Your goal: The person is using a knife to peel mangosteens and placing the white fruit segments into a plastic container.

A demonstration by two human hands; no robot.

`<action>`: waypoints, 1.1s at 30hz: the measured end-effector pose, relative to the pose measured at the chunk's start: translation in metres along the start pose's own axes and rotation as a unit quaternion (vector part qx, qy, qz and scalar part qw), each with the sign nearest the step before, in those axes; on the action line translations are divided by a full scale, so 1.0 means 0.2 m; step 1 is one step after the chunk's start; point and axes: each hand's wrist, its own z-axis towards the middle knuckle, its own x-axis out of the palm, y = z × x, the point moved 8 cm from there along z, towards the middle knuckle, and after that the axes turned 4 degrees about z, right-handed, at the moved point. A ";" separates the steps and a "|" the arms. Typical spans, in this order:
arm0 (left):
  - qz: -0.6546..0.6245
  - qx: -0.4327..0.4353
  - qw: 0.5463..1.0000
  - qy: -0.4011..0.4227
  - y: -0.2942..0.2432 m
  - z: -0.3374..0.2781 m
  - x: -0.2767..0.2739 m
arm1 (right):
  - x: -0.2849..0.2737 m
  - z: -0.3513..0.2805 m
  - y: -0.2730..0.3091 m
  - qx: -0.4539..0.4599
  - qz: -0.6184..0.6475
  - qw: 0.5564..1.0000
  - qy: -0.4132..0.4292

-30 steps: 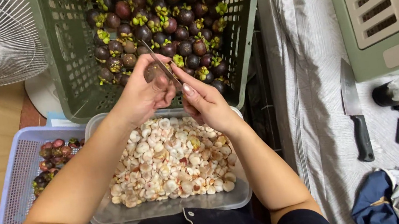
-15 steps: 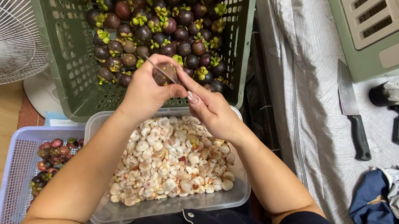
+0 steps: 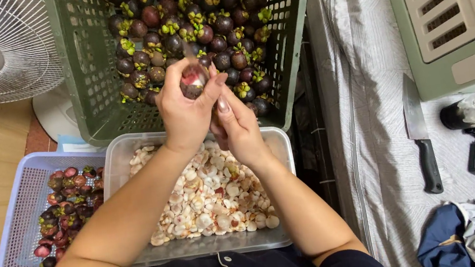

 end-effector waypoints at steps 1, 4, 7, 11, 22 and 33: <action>0.000 -0.001 1.000 0.000 0.02 0.00 0.02 | 0.00 0.02 -0.02 0.001 0.000 1.000 0.000; 0.011 0.008 0.999 -0.049 0.11 0.01 0.02 | -0.01 0.08 -0.07 0.040 0.089 0.995 -0.028; -0.033 -0.018 0.999 -0.032 0.31 0.01 0.05 | -0.02 0.10 -0.09 0.093 0.157 0.983 -0.035; -0.194 -0.121 0.971 0.072 0.44 0.00 0.12 | -0.04 0.12 -0.05 0.080 0.182 0.980 -0.025; -0.618 -0.260 0.709 0.219 0.37 0.03 0.27 | -0.20 0.18 -0.11 0.101 0.071 0.988 -0.092; -0.325 -0.136 0.854 0.383 0.27 0.01 -0.03 | -0.23 -0.36 0.08 0.117 -0.243 0.962 0.035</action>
